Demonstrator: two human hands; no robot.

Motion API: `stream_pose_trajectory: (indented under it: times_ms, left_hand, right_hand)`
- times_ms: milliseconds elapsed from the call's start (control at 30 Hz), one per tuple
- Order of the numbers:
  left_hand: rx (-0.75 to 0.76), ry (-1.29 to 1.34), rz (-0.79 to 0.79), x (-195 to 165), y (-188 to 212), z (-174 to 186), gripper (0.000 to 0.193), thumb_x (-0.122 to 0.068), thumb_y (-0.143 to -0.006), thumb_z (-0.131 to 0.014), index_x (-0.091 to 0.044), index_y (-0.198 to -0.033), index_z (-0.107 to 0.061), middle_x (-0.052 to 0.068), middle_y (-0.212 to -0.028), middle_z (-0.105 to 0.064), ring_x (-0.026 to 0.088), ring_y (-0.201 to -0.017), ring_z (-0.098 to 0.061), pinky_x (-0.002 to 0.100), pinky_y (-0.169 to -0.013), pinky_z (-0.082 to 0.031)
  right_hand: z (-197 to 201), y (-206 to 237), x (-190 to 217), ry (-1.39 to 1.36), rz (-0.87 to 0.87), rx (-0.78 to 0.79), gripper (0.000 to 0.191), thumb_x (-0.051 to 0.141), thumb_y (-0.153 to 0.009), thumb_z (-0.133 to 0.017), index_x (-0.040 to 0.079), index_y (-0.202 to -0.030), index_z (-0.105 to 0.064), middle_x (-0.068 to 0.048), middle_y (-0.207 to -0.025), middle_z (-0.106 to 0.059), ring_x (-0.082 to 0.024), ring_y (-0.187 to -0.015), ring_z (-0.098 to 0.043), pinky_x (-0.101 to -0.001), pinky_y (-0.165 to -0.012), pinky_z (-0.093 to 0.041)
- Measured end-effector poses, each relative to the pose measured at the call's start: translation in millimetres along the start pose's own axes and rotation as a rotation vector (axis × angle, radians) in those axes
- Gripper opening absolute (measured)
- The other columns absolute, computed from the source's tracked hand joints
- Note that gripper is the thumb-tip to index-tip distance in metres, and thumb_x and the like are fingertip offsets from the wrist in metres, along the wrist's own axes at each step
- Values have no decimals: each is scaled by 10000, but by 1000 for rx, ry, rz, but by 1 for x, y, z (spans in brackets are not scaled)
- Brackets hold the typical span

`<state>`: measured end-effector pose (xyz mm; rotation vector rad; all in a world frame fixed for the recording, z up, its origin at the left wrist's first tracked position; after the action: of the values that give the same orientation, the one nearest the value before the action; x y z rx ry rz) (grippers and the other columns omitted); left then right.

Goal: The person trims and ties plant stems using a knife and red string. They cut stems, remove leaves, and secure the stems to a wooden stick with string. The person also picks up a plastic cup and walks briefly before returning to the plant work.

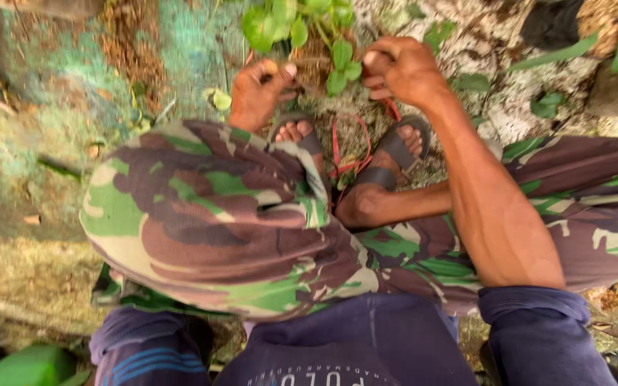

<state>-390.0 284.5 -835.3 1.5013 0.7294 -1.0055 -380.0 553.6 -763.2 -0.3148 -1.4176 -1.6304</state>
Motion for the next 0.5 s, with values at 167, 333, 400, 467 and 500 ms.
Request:
stream_pose_trajectory:
  times_ms: [167, 333, 400, 467, 500]
  left_hand:
    - [-87, -196, -157, 5, 20, 27, 228, -179, -1000, -708, -65, -828, -612, 67, -774, -705, 148, -690, -718, 325, -586, -612]
    - [-31, -274, -163, -7, 43, -2, 204, -218, -1022, -654, -92, -866, -616, 36, -727, -651, 129, -636, -655, 309, -540, -546]
    - [-3, -272, -170, -16, 49, -11, 199, -234, -1031, -632, -103, -881, -617, 24, -708, -630, 121, -614, -629, 302, -521, -519]
    - [7, -273, -172, -24, 58, -9, 197, -249, -1039, -610, -115, -896, -619, 12, -690, -608, 113, -593, -604, 296, -502, -492]
    - [11, -271, -168, -30, 62, 2, 197, -257, -1044, -599, -120, -904, -619, 6, -680, -597, 109, -582, -592, 293, -493, -479]
  right_hand:
    - [-27, 24, -22, 845, -146, 202, 257, 325, -1015, -661, 100, -1121, -724, -155, -998, -730, -274, -877, -699, -444, -753, -558]
    - [-64, 32, -13, 266, 14, 428, 212, 262, -995, -643, 84, -1053, -742, -95, -919, -793, -185, -806, -759, -358, -770, -600]
    - [-74, 37, 6, 147, 157, 509, 220, 278, -989, -651, 86, -1035, -749, -87, -913, -793, -146, -818, -751, -336, -777, -600]
    - [-78, 42, 25, 214, 203, 410, 216, 278, -994, -640, 91, -1063, -724, -58, -889, -784, -123, -779, -748, -347, -745, -590]
    - [-79, 46, 35, 243, 230, 361, 215, 278, -997, -635, 94, -1077, -712, -43, -877, -780, -111, -760, -746, -353, -729, -585]
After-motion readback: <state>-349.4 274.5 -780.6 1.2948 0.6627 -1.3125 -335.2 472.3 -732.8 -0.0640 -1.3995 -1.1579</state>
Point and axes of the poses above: each hand's wrist, its own y-axis away from the middle knuckle, its own z-axis out of the back of the hand, x = y × z, the point moved 4 cm from there along -y, towards the middle knuckle
